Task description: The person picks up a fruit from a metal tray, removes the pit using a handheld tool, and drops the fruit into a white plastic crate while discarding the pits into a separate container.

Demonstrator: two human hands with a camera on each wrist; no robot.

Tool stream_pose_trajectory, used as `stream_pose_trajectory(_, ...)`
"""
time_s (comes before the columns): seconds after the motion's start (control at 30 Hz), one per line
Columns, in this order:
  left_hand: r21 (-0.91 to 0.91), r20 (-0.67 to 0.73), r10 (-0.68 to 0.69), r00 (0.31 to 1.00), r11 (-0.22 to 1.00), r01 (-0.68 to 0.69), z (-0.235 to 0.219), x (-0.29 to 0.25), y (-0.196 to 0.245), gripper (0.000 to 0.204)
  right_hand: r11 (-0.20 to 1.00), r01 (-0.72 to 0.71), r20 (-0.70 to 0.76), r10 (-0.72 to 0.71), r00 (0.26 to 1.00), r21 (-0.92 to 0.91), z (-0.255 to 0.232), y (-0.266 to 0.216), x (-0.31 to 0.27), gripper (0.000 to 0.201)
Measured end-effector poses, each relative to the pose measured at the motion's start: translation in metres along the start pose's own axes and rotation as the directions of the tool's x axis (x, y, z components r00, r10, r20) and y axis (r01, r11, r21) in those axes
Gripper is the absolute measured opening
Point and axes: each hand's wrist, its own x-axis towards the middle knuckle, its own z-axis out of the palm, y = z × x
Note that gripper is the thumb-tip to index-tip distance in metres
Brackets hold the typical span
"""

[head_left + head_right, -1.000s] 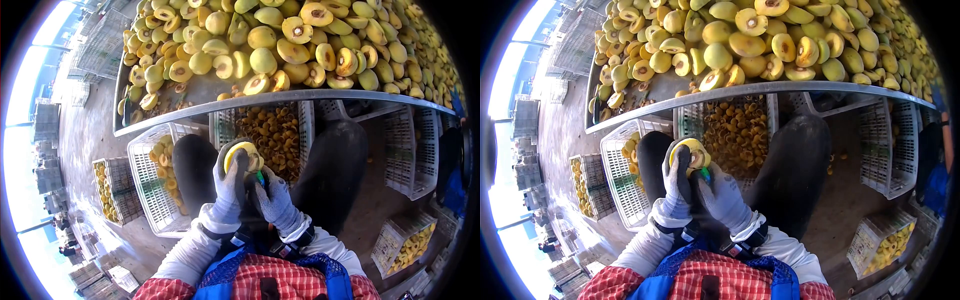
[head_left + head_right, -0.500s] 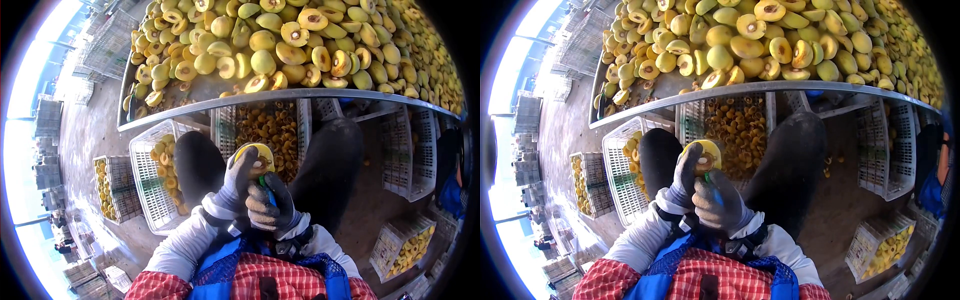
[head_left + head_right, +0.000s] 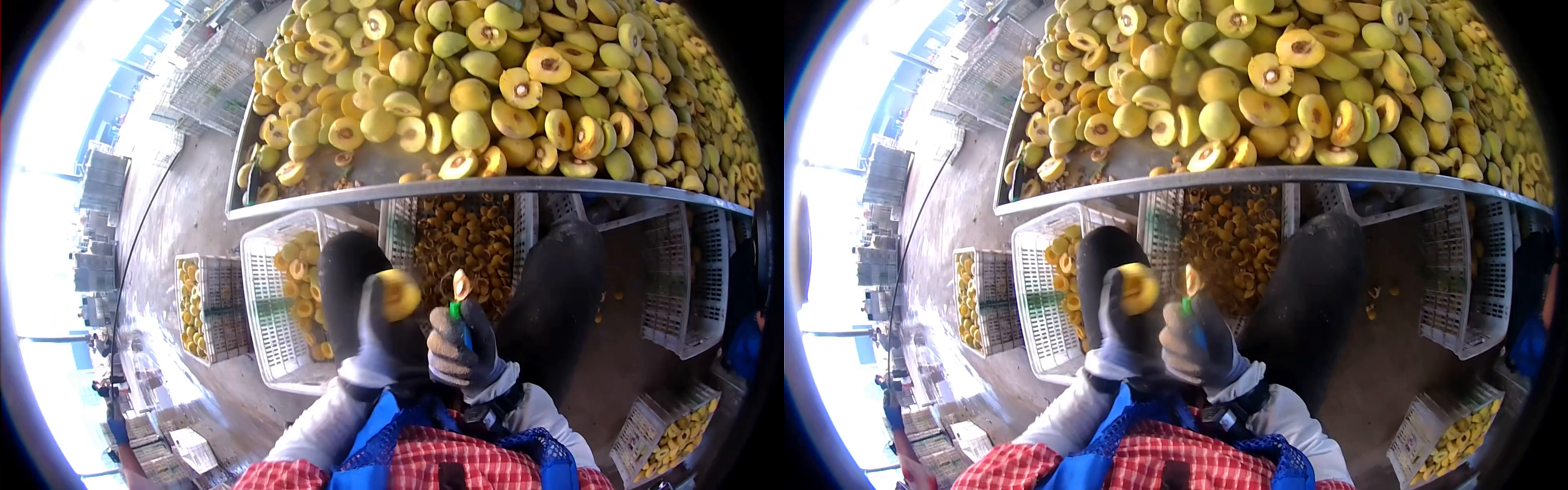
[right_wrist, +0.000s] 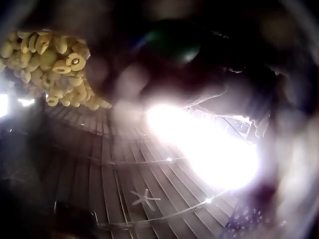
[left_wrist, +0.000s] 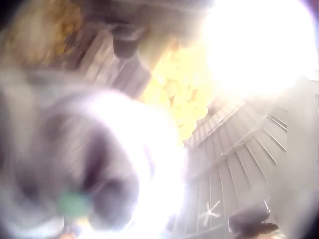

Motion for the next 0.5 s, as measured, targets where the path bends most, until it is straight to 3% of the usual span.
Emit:
stream_pose_trajectory(0.03,0.077,-0.078,0.001,0.997,0.997,0.005,-0.055,0.028,-0.004,0.029,0.999,-0.030,-0.063,0.029,0.998,-0.020,-0.005,-0.003,-0.002,0.044)
stream_pose_trajectory(0.07,0.166,-0.075,0.213,0.974,0.966,-0.199,-0.063,0.032,0.024,0.031,0.997,-0.065,-0.132,0.060,0.989,-0.034,-0.009,-0.005,-0.006,0.044)
stream_pose_trajectory(0.1,0.258,-0.069,0.415,0.907,0.886,-0.386,-0.073,0.035,0.052,0.033,0.993,-0.107,-0.203,0.095,0.975,-0.047,-0.014,-0.008,-0.008,0.044)
stream_pose_trajectory(0.13,0.757,0.063,0.533,0.844,0.526,-0.388,-0.084,0.045,0.079,0.035,0.990,-0.134,-0.144,0.126,0.982,-0.048,-0.022,-0.011,-0.008,0.046)
stream_pose_trajectory(0.17,0.976,0.154,0.524,0.837,0.050,-0.211,-0.110,0.065,0.093,0.038,0.986,-0.153,-0.161,0.141,0.977,-0.068,-0.023,-0.014,-0.006,0.046)
stream_pose_trajectory(0.23,0.952,0.295,0.411,0.863,-0.203,-0.229,-0.108,0.091,0.113,0.043,0.977,-0.186,-0.195,0.164,0.967,-0.102,-0.025,-0.020,-0.001,0.046)
stream_pose_trajectory(0.3,0.875,0.442,0.507,0.740,-0.062,-0.480,-0.039,0.111,0.132,0.046,0.973,-0.165,-0.310,0.109,0.944,-0.160,-0.022,-0.019,0.004,0.047)
stream_pose_trajectory(0.37,0.871,0.472,0.476,0.742,-0.117,-0.478,-0.006,0.177,0.142,0.055,0.960,-0.158,-0.459,0.037,0.888,-0.229,-0.015,-0.020,0.008,0.046)
stream_pose_trajectory(0.43,0.850,0.527,0.541,0.656,-0.330,-0.410,0.039,0.222,0.147,0.060,0.962,-0.162,-0.426,0.055,0.903,-0.218,-0.024,-0.028,0.008,0.045)
stream_pose_trajectory(0.5,0.796,0.469,0.355,0.808,-0.565,-0.214,0.061,0.260,0.143,0.065,0.967,-0.149,-0.426,0.048,0.903,-0.208,-0.026,-0.034,0.006,0.044)
